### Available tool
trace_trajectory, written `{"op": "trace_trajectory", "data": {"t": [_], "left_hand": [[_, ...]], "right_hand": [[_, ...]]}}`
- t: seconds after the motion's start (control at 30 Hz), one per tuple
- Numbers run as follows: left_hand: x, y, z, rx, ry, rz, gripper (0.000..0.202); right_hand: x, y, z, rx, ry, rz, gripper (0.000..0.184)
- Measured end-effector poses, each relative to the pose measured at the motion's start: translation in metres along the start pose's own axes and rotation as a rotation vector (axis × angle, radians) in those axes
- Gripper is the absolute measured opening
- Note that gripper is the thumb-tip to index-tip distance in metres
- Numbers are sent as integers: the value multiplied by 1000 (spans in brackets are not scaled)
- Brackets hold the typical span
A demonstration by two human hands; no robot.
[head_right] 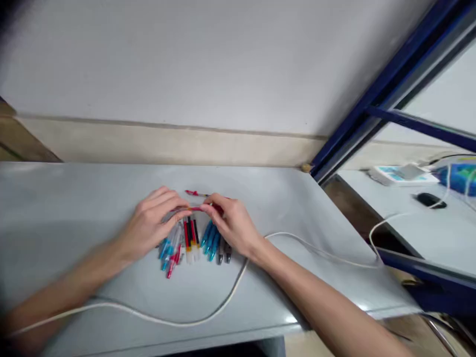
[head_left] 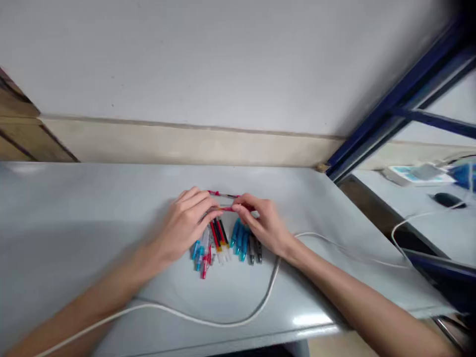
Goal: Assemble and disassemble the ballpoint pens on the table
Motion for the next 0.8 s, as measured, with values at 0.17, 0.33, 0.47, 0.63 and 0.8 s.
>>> {"op": "trace_trajectory", "data": {"t": [0.17,0.33,0.47,0.63,0.8], "left_hand": [[0,2,-2,6,12,0,15],[-1,-1,-2,28,18,-11,18],[3,-3,3,17,27,8,15],[5,-3,5,3,25,22,14],[5,-2,7,-20,-9,43,14]], "right_hand": [[1,-2,-1,-6,0,4,28],[2,0,0,-13,16,5,29],[0,-1,1,-17,31,-17,30],[1,-2,-1,-20,45,-24,30],[1,-1,-2,-36,45,-29,31]]}}
Point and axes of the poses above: each hand's wrist, its own y-axis away from the middle knuckle, its own x-axis out of the back of the hand, z = x × y, the point moved 10 cm from there along -y, towards the middle knuckle, and after that the axes turned 15 degrees about y, right-handed, at the moved point
